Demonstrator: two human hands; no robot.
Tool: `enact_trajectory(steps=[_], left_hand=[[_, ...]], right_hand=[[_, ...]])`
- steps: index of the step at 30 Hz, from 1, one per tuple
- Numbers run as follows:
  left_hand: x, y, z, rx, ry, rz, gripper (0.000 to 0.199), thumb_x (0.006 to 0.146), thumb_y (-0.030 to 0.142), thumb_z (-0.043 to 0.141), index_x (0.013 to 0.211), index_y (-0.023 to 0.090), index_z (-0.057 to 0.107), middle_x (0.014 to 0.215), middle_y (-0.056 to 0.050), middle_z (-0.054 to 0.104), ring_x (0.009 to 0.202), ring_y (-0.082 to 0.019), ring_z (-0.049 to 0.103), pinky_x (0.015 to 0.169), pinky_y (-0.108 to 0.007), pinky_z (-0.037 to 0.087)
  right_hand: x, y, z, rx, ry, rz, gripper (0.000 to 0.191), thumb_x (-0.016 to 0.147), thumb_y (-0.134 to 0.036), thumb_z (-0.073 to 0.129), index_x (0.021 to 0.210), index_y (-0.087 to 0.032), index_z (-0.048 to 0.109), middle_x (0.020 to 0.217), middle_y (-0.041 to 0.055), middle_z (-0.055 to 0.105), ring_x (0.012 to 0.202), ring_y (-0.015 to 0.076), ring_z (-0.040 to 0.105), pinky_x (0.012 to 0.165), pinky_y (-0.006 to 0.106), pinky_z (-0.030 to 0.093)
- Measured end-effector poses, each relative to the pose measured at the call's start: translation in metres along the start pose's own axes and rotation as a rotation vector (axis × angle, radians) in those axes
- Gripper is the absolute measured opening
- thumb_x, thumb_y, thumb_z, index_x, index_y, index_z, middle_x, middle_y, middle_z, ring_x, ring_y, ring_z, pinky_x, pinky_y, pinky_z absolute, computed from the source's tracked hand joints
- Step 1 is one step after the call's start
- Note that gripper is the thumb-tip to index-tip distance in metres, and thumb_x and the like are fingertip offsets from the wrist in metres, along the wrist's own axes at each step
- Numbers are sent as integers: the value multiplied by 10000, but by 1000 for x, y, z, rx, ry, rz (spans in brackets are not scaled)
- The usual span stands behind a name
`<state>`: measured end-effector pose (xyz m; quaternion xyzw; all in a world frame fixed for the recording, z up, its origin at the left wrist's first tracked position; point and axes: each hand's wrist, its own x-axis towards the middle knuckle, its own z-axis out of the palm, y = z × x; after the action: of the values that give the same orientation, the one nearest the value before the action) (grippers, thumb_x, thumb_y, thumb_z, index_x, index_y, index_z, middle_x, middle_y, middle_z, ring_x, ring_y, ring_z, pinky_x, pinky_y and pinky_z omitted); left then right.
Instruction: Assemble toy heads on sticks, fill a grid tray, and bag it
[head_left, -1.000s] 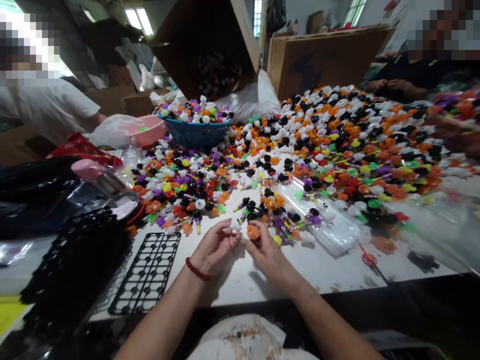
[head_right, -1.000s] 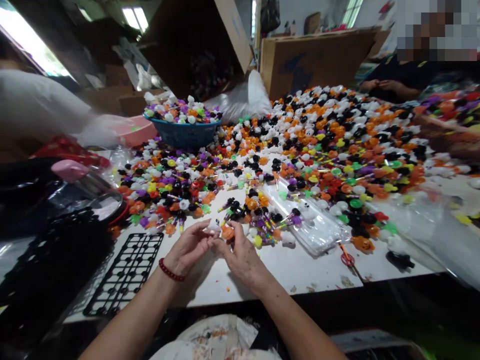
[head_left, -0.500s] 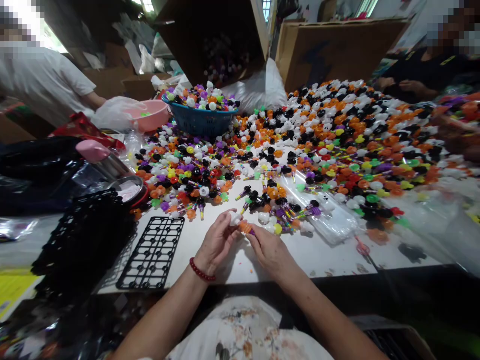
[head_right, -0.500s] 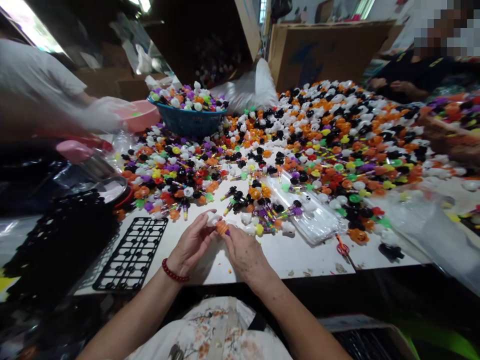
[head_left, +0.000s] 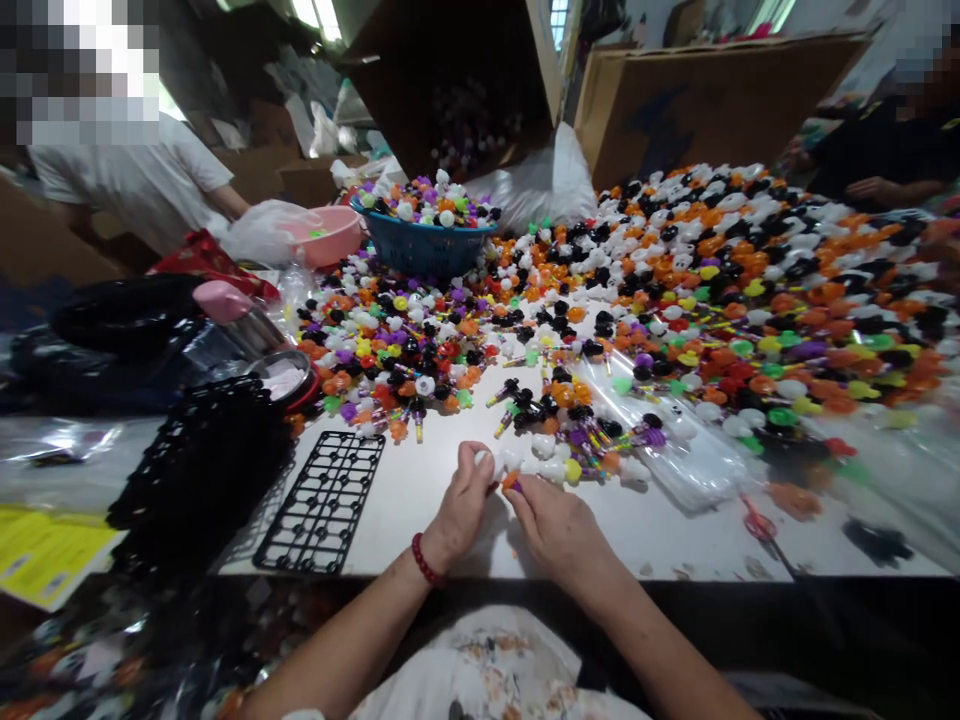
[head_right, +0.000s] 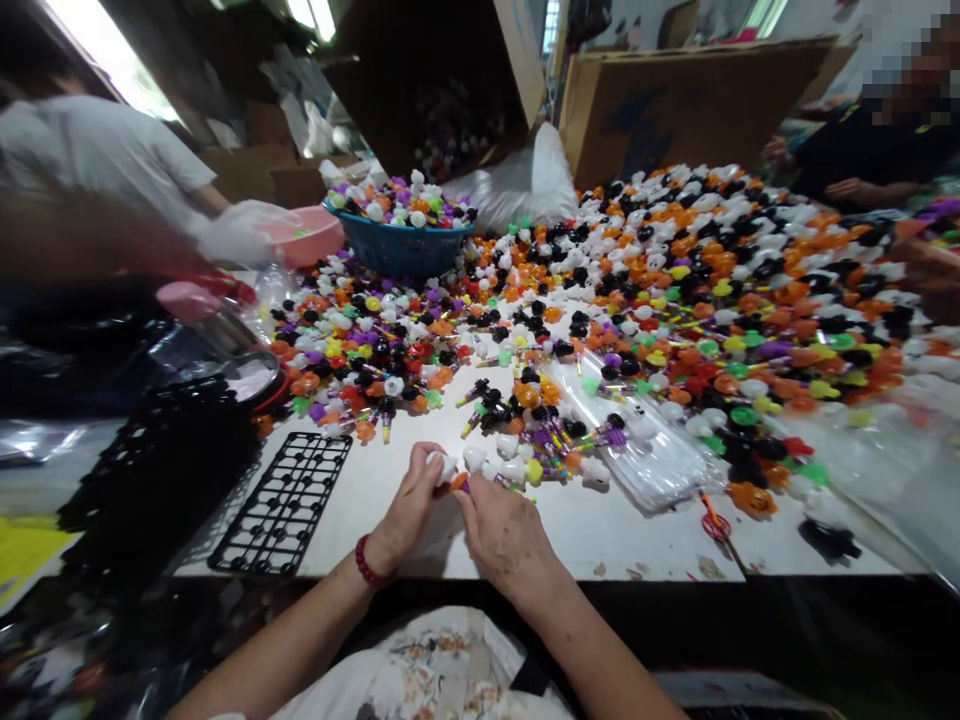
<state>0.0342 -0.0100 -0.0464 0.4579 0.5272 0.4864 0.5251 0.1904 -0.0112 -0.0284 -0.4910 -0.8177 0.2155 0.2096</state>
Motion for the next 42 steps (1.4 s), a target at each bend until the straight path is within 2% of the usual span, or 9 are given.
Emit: enact_trajectory(steps=[5,9,13,17,23,27,32,38,42], left_hand=[[-11,-11,10,76,48,-63,295,998,486,321,878,227,393,803,22,435,765,-143,453,760,-278,397],[1,-11,2,183,23,-13,316,1004,502,275,933,231,422,823,9,480,760,-153,490,760,-293,415],[44,4,-34,436,221,80,249,1005,363,288,1048,216,483,934,-51,573,838,-194,556,783,-333,449],[91,20,-77,1160,476,222,266,870,127,454,1110,159,564,1128,-149,563,1112,-310,472,947,-445,382],[124,12,-97,1497,415,250,219,863,318,596,1040,191,614,1143,-144,554,1118,-354,442,915,-506,354],[129,4,-106,1452,363,332,238,878,278,572,1097,188,602,1108,-127,612,1106,-332,467,899,-484,355],[131,4,-121,1272,390,423,254,855,243,599,1104,208,635,1105,-99,659,1106,-299,523,946,-467,364],[112,24,-113,524,494,430,344,821,347,630,1122,181,633,1066,-87,613,916,-202,597,820,-351,486],[80,31,-100,-4,266,169,437,819,428,636,1173,186,550,1005,-44,621,806,-138,592,726,-275,485]], right_hand=[[-3,1,23,-60,-30,0,319,1020,-287,321,896,-183,596,771,70,685,682,206,644,587,286,350],[8,10,17,15,-45,28,372,1035,-348,295,971,-196,629,787,68,700,725,220,659,625,298,420],[33,35,-15,-52,231,19,428,1032,-384,299,1226,-164,610,1057,142,700,960,265,651,823,370,496],[62,46,-27,-350,471,-10,436,977,-342,451,1301,-77,569,1293,225,573,1187,373,505,1000,544,407],[127,-7,27,-321,181,-312,383,981,-169,409,1333,-119,552,1357,163,542,1233,293,446,1049,427,397],[178,-29,63,-377,-23,-313,324,965,-129,420,1231,-98,602,1262,158,585,1233,305,414,1019,434,385],[205,-20,79,-391,-50,-257,242,942,-112,452,1061,-89,661,1111,162,607,1083,285,482,920,408,423],[198,-8,59,-327,55,-106,221,916,-74,442,1071,-104,596,1157,167,551,968,227,537,816,338,463],[167,-12,29,314,294,81,174,952,-333,502,1003,-169,531,959,80,601,809,190,584,746,331,500]])
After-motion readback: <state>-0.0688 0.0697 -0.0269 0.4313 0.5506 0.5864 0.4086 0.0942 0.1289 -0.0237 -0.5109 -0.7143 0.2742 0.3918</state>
